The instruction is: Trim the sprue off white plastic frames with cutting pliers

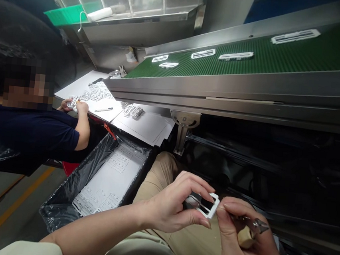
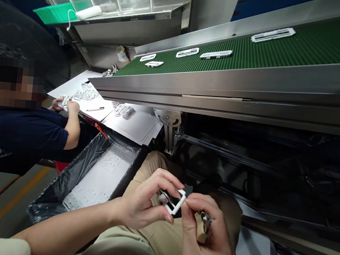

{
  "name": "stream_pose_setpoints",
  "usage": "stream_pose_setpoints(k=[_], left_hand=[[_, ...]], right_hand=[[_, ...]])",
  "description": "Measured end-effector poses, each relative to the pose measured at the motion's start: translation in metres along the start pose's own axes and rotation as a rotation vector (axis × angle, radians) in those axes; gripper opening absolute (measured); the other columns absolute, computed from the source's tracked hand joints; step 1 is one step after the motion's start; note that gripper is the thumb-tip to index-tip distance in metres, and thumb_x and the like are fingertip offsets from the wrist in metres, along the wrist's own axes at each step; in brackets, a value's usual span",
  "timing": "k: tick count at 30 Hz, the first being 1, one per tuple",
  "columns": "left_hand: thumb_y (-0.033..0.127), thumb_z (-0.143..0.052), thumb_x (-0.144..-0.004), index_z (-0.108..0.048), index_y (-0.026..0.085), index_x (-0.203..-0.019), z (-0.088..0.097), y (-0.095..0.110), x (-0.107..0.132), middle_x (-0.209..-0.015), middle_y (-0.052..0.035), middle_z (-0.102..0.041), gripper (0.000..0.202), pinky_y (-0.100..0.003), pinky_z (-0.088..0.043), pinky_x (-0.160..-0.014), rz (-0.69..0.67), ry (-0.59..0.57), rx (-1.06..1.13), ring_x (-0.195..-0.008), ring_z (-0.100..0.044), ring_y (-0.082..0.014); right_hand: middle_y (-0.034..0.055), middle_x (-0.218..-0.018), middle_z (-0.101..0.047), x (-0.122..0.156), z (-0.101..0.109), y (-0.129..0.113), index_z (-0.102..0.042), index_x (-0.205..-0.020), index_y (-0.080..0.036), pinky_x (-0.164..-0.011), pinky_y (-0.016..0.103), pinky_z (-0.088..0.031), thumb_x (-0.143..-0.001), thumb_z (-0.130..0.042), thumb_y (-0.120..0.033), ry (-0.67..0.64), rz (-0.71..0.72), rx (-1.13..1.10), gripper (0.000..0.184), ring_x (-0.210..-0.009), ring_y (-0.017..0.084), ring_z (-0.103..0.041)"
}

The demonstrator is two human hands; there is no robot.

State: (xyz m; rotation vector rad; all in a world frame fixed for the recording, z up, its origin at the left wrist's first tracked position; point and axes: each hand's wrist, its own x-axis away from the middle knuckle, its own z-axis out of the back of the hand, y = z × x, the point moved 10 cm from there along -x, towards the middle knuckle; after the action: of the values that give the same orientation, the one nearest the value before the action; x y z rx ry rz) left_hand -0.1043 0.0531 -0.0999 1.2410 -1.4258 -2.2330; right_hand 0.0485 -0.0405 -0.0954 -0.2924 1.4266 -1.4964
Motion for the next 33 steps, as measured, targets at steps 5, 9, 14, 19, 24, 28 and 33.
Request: stream_pose_setpoints(k=[5,9,14,19,24,28,33], left_hand=[[0.04,-0.093,-0.101,-0.069,0.019,-0.137,0.007,-0.003,-0.003,-0.137,-0.0171,-0.075,0.048,-0.039,-0.06,-0.113,0.025,0.026,0.017,-0.129,-0.073,-0.027],[0.038,-0.092,-0.102,-0.07,0.02,-0.137,0.007,-0.008,-0.002,-0.14,-0.0169,-0.074,0.045,-0.042,-0.059,-0.116,0.075,0.022,0.059,-0.129,-0.073,-0.0278],[0.039,-0.091,-0.103,-0.07,0.02,-0.138,0.008,-0.011,0.0,-0.141,-0.0174,-0.074,0.045,-0.043,-0.06,-0.114,0.089,0.039,0.1,-0.13,-0.073,-0.0286],[0.042,-0.09,-0.103,-0.07,0.02,-0.139,0.007,-0.012,-0.001,-0.141,-0.0176,-0.074,0.047,-0.042,-0.059,-0.116,0.078,0.04,0.096,-0.131,-0.073,-0.0282],[0.045,-0.09,-0.103,-0.069,0.021,-0.139,0.01,-0.008,-0.003,-0.141,-0.0166,-0.074,0.048,-0.043,-0.058,-0.116,0.046,0.034,0.04,-0.13,-0.073,-0.0275],[0.045,-0.09,-0.103,-0.068,0.021,-0.138,0.012,-0.005,-0.006,-0.14,-0.0164,-0.074,0.048,-0.042,-0.06,-0.114,0.046,0.02,-0.02,-0.128,-0.073,-0.027],[0.041,-0.096,-0.098,-0.069,0.021,-0.136,0.017,0.0,-0.008,-0.137,-0.0156,-0.076,0.051,-0.041,-0.061,-0.111,0.015,0.04,-0.064,-0.125,-0.074,-0.027]], right_hand=[[-0.0035,-0.095,-0.076,0.0,-0.009,-0.009,-0.068,-0.102,-0.029,-0.087,0.014,-0.064,-0.106,-0.074,-0.029,-0.045,-0.041,-0.069,0.007,-0.089,0.009,-0.078],[-0.0038,-0.103,-0.08,-0.004,0.005,0.003,-0.075,-0.11,-0.031,-0.089,0.008,-0.06,-0.105,-0.079,-0.041,-0.039,-0.088,0.027,0.012,-0.094,0.008,-0.08],[0.0005,-0.123,-0.081,-0.008,0.007,0.001,-0.076,-0.131,-0.028,-0.105,0.013,-0.056,-0.114,-0.068,-0.052,-0.227,0.205,0.382,0.031,-0.109,0.011,-0.078],[0.0092,-0.128,-0.076,-0.005,0.0,-0.011,-0.072,-0.14,-0.017,-0.114,0.03,-0.053,-0.115,-0.07,-0.034,-0.295,0.387,0.441,0.031,-0.119,0.018,-0.073],[0.0112,-0.123,-0.079,-0.004,-0.004,-0.029,-0.073,-0.142,-0.012,-0.105,0.04,-0.055,-0.109,-0.078,-0.022,-0.305,0.523,0.513,0.035,-0.114,0.021,-0.073],[0.0069,-0.119,-0.079,-0.005,0.001,-0.026,-0.074,-0.147,-0.017,-0.099,0.041,-0.053,-0.109,-0.077,-0.022,-0.338,0.528,0.528,0.038,-0.109,0.02,-0.071],[0.0046,-0.116,-0.081,-0.003,0.004,-0.021,-0.076,-0.146,-0.017,-0.095,0.04,-0.051,-0.112,-0.069,-0.024,-0.393,0.569,0.536,0.035,-0.103,0.019,-0.069]])
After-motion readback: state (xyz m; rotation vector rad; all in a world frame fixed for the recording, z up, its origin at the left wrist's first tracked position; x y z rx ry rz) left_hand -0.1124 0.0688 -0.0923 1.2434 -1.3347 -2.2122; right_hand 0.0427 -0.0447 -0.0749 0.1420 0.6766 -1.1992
